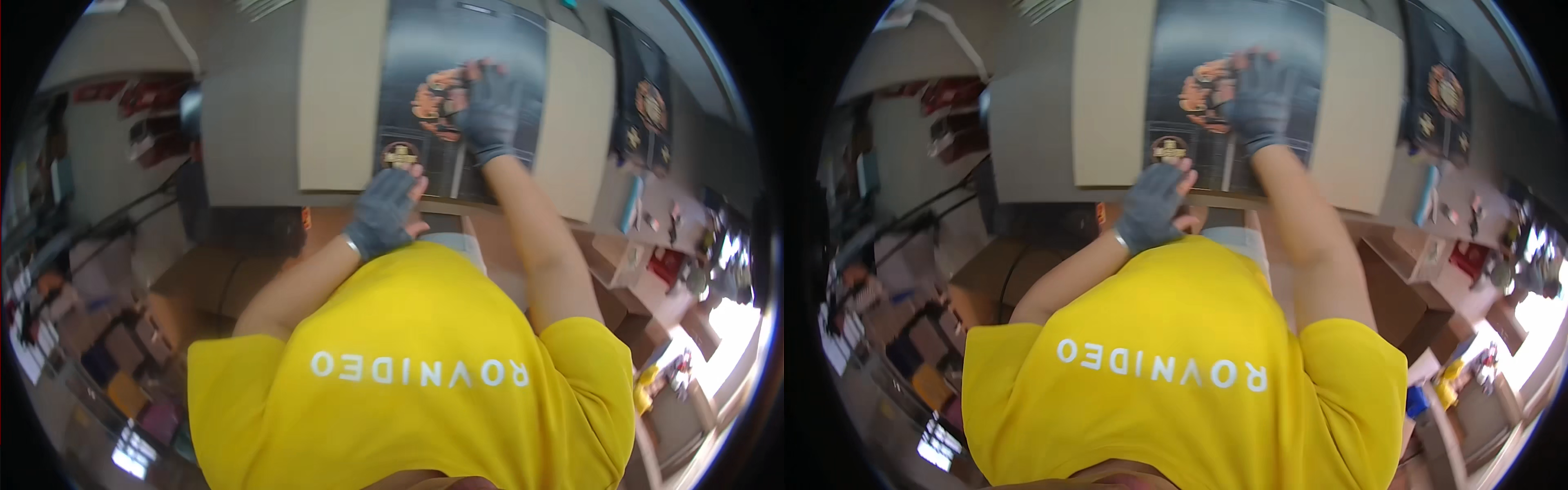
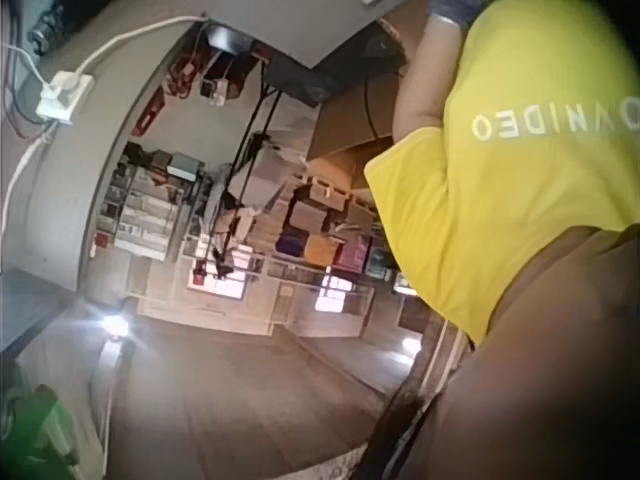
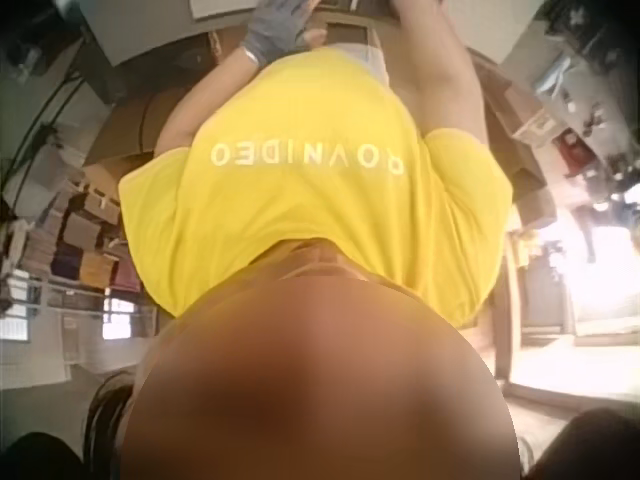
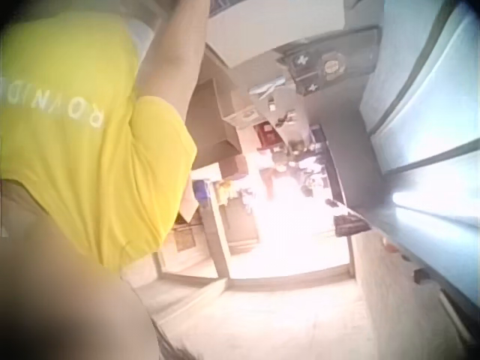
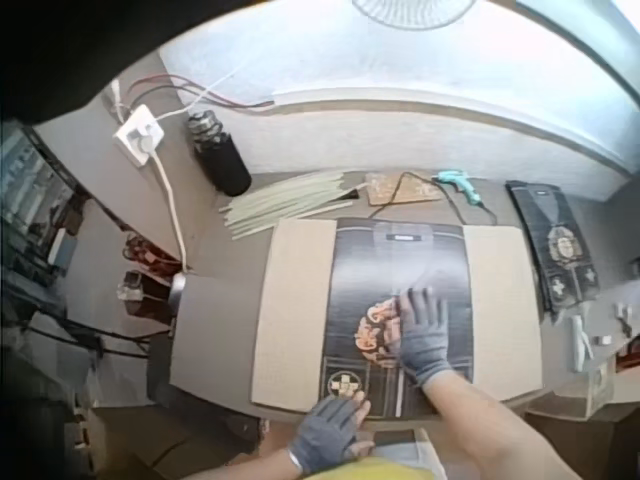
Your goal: Folding and stacking printed cardboard inserts on a workbench.
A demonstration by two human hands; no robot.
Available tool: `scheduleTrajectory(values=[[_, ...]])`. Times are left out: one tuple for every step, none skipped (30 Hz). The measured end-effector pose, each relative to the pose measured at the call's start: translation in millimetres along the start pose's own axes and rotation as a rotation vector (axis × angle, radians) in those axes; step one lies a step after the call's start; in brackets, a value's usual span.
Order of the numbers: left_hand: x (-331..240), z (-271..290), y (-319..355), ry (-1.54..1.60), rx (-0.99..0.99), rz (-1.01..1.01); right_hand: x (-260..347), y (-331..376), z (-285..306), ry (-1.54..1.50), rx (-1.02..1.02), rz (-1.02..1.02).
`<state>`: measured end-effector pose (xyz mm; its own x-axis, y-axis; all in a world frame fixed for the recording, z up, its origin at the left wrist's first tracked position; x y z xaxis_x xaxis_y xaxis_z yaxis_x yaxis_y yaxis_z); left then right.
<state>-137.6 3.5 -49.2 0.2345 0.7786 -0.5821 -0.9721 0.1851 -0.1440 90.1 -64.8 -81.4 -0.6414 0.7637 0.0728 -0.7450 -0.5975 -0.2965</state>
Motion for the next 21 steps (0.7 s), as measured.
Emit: scheduleTrajectory(values=[[5.4, 4.5, -0.8, 0.009, -0.018, 0.058, 14.8, 11.0, 13.8, -0.108, 0.010, -0.006], [14.8, 4.2, -8.0, 0.018, -0.003, 0.114, 26.7, 23.1, 26.1, -0.219, 0.018, -0.015], [28.9, 2.1, -19.1, 0.023, 0.018, 0.171, 35.0, 39.4, 29.5, -0.255, 0.008, -0.013], [41.6, -1.6, -34.2, 0.036, 0.022, 0.138, 37.3, 54.4, 29.5, -0.294, -0.004, -0.011], [52.5, 3.6, -49.4, -0.142, -0.109, 0.046, 34.0, 64.7, 30.9, -0.278, -0.012, -0.023], [49.1, 10.9, -60.3, -0.316, -0.238, -0.044, 34.4, 74.3, 32.9, -0.329, 0.011, 0.012], [45.7, 9.1, -65.2, -0.310, -0.233, -0.056, 33.9, 79.7, 32.6, -0.383, 0.035, 0.050], [47.1, 5.0, -69.1, -0.377, -0.164, 0.020, 24.7, 78.2, 30.4, -0.380, 0.034, 0.041], [48.4, 2.0, -73.3, -0.446, -0.097, 0.104, 4.4, 68.5, 30.5, -0.294, 0.010, -0.040], [47.7, -0.9, -73.2, -0.445, -0.088, 0.110, -15.4, 60.6, 31.3, -0.214, -0.009, -0.120], [49.4, -2.9, -74.2, -0.437, -0.086, 0.099, -39.0, 46.4, 28.3, -0.152, -0.013, -0.172], [51.0, -4.6, -76.3, -0.430, -0.083, 0.086, -62.5, 33.4, 24.4, -0.090, -0.018, -0.225], [49.0, -3.7, -78.4, -0.439, -0.079, 0.094, -72.8, 28.1, 22.5, -0.097, -0.012, -0.226], [48.6, -4.1, -80.1, -0.442, -0.072, 0.098, -79.1, 24.8, 22.3, -0.092, -0.025, -0.204], [48.8, -4.4, -81.4, -0.424, -0.069, 0.093, -84.0, 26.1, 23.2, -0.087, -0.038, -0.182], [50.6, -2.1, -79.5, -0.413, -0.071, 0.100, -82.6, 35.6, 27.1, -0.101, -0.035, -0.173], [50.1, -3.2, -78.2, -0.412, -0.063, 0.114, -75.1, 56.8, 33.8, -0.102, 0.028, -0.111], [52.9, -4.1, -75.5, -0.419, -0.063, 0.120, -66.9, 79.6, 42.0, -0.097, 0.088, -0.053], [55.5, -5.9, -72.3, -0.406, -0.081, 0.113, -65.7, 104.2, 49.5, -0.097, 0.142, -0.052], [56.7, -5.1, -70.3, -0.391, -0.105, 0.107, -68.6, 129.5, 54.3, -0.094, 0.194, -0.048], [49.3, 7.6, -73.2, -0.386, -0.122, 0.083, -76.3, 156.9, 57.3, -0.104, 0.205, -0.037]])
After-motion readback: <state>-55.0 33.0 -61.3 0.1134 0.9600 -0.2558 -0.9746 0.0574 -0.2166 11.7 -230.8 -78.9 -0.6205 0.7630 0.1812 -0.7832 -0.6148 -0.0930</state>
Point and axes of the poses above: each hand's wrist, its own y-axis away from the middle knuckle, its own z-axis out of the back of the hand, x = y × z, the point moved 6 cm from there along -y, towards the middle knuckle, and after that the axes turned 5 degrees about -z, right-handed, at the moved point
